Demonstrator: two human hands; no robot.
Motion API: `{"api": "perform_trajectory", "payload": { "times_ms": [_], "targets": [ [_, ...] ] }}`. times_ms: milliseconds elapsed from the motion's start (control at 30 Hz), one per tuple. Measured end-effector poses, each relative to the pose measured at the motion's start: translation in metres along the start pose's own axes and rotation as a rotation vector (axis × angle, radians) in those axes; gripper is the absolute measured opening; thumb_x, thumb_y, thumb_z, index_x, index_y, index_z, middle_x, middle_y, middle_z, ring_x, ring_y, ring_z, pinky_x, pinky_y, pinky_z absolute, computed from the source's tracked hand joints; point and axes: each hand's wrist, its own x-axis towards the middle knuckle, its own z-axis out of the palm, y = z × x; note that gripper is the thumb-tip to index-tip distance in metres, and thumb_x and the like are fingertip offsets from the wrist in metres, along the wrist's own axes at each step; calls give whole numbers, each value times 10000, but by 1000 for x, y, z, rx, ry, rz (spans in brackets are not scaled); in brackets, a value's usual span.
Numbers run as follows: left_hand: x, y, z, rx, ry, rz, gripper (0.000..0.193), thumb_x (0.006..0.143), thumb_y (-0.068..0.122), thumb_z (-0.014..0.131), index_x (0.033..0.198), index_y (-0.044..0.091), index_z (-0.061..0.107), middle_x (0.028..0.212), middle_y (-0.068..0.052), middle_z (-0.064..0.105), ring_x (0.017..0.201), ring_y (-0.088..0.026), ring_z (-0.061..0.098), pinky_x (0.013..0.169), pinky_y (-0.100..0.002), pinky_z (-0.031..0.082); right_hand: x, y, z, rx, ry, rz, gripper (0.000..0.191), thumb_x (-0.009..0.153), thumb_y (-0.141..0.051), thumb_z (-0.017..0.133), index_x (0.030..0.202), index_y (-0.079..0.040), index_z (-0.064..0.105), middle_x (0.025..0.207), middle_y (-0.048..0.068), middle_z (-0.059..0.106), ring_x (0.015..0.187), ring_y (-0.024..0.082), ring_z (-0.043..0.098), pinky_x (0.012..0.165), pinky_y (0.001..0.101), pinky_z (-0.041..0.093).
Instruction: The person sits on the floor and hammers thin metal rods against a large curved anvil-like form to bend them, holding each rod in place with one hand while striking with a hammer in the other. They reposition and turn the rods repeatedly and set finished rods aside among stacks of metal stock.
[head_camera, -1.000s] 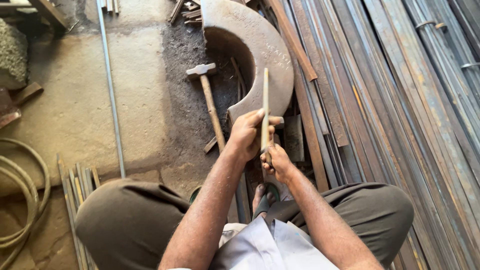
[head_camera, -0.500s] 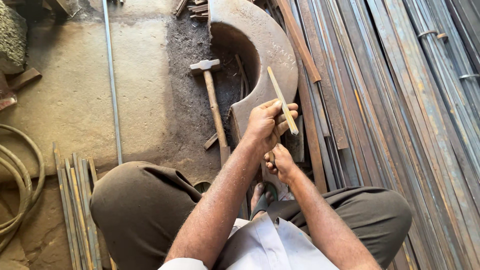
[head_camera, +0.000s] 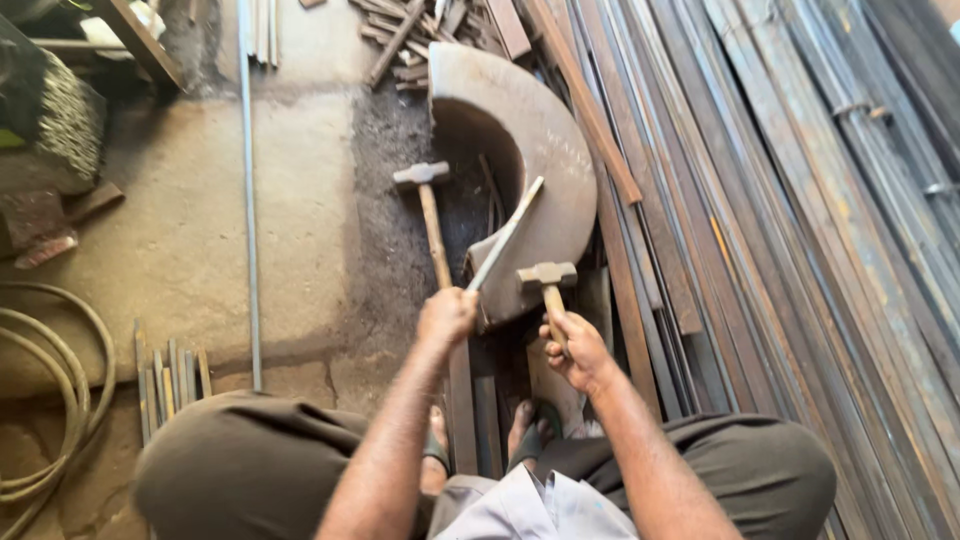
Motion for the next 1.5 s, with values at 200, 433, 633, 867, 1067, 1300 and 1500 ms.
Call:
{"api": "perform_trajectory", "payload": {
  "times_ms": [200,433,633,867,1067,1300,1500],
  "targets": [
    [-10,-35,-8,-54,-17,57,445,973,454,550,974,56,750,983,-255,724,1002,-445,681,874,-536,534,6,9,16,-20,14,-108,273,1015,-388,577,1072,-121,558,724,1,580,465,62,455,369,212,305],
    [-1,-44,-2,-210,-150,-35,488,983,440,512,856,6,694,792,-256,729,825,-417,756,805,-506,573,-21,-85,61,-514,134,-679,269,1127,-279,507,1054,-21,521,759,9,564,514,65,460,386,216,387],
    [5,-54,9,-139,-80,57,488,993,432,516,870,5,720,855,-261,727,886,-440,716,829,-519,548,27,-132,80,-1015,257,-1223,282,1109,-230,517,1281,-38,403,801,53,592,568,124,613,424,267,570],
    [-5,-45,-1,-92,-11,4,430,966,442,539,954,65,747,988,-239,727,973,-441,693,855,-519,540,68,-92,55,-709,160,-736,284,1053,-324,666,1021,-89,510,686,4,553,496,103,503,398,277,408],
    [-5,-54,-20,24,-51,110,525,984,518,558,923,33,749,936,-249,718,924,-434,689,802,-506,547,9,7,12,-160,80,-128,226,988,-346,618,975,-136,537,669,-1,565,424,81,469,345,235,303],
    [-25,-84,-65,46,-623,-295,544,1021,505,472,848,26,664,635,-181,660,502,-298,567,491,-482,440,-19,5,3,-132,88,-210,304,1000,-416,613,998,-117,560,686,9,579,423,70,465,334,220,304],
    [-50,-105,-57,102,-495,-189,714,1002,583,526,791,-88,649,594,-178,628,502,-285,653,510,-421,533,-70,-78,26,-392,57,-920,288,1094,-390,527,1061,-106,504,779,6,604,536,70,532,437,204,447]
  ]
}}
